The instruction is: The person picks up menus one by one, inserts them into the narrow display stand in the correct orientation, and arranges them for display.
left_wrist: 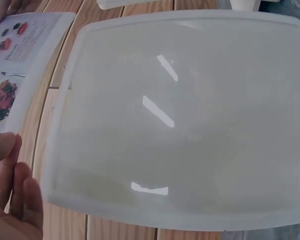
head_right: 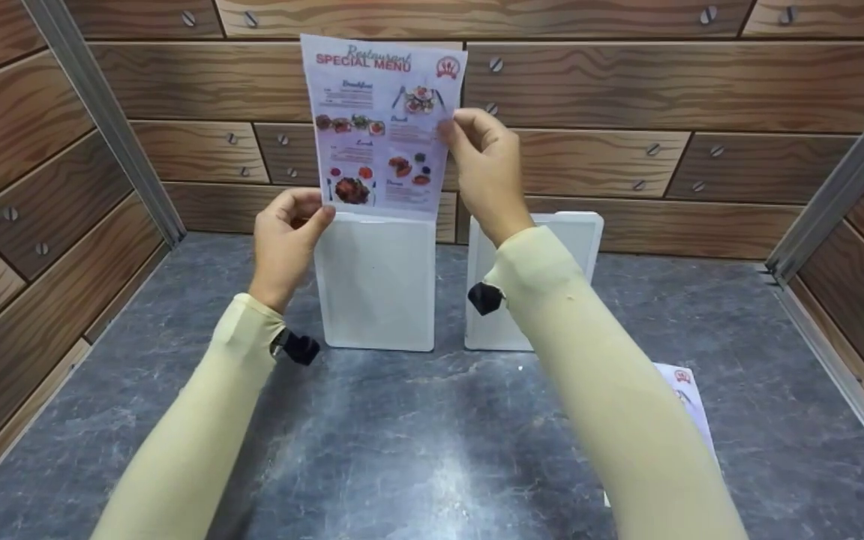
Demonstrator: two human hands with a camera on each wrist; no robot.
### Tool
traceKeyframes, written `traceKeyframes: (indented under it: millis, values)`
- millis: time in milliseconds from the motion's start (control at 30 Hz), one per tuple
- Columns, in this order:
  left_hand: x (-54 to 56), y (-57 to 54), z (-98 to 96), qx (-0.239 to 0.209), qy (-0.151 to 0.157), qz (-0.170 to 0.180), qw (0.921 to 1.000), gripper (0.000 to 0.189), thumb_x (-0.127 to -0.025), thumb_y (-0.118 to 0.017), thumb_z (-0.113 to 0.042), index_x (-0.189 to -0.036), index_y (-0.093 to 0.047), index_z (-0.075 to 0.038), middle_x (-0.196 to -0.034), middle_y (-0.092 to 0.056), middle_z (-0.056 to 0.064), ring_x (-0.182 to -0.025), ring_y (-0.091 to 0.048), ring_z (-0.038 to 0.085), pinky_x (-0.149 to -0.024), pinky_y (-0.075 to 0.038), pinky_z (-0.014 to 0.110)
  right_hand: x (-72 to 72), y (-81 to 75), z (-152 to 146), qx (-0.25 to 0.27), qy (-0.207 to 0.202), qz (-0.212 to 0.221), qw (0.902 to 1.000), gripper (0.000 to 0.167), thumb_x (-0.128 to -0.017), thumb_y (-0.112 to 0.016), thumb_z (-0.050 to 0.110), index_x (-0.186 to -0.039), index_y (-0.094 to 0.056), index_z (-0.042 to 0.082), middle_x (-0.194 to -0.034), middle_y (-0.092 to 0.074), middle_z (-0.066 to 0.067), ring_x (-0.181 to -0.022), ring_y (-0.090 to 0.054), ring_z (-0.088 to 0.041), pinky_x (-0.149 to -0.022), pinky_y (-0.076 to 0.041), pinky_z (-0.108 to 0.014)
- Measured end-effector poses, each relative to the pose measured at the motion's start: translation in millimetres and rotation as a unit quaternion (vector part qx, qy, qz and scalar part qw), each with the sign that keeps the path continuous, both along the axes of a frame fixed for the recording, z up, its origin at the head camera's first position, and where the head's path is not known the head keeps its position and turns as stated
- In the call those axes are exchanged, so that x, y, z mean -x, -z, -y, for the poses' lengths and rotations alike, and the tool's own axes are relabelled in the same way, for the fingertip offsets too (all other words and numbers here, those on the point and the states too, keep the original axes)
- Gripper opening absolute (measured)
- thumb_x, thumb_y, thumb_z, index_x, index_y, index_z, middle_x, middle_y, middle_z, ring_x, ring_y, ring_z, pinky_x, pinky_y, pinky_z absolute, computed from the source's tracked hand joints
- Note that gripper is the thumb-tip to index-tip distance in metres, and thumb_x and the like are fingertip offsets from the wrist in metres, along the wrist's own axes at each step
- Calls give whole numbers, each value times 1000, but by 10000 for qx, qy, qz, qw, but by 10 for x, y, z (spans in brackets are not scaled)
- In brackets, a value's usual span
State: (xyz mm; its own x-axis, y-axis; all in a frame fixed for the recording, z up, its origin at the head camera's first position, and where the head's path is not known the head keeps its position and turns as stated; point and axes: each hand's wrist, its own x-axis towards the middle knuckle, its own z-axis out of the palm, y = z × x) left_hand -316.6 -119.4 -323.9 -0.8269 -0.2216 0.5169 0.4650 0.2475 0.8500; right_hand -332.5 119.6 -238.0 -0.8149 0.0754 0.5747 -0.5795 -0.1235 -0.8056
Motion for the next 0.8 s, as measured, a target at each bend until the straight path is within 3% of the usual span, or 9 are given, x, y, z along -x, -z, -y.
traceKeyframes:
  millis: [200,467,800]
  values:
    - [17,14,-4,51,-547,-109,9984,11,-93,-77,-10,-103,-76,-7,-92,-77,3,-82,-61,12,-75,-46,25,38,-23,51,74,-144,-40,9999,15,-100,-64,12,-100,-74,1,-96,-74,-6,-90,-71,-16,-87,-58,-30]
    - [71,46,-54,-7,-693,31,9976,11,-92,-78,-12,-102,-77,-6,-93,-78,4,-81,-67,10,-73,-49,22,117,18,71,27,-7,-215,9998,15,-101,-64,10,-101,-74,-2,-91,-74,-2,-84,-70,-13,-81,-58,-29]
    - [115,58,-150,127,-843,347,9958,17,-95,-75,-11,-112,-73,-11,-99,-79,1,-89,-71,13,-81,-51,32,230,46,72,46,254,-194,9995,12,-100,-66,5,-96,-75,0,-85,-74,0,-79,-69,-11,-80,-57,-28]
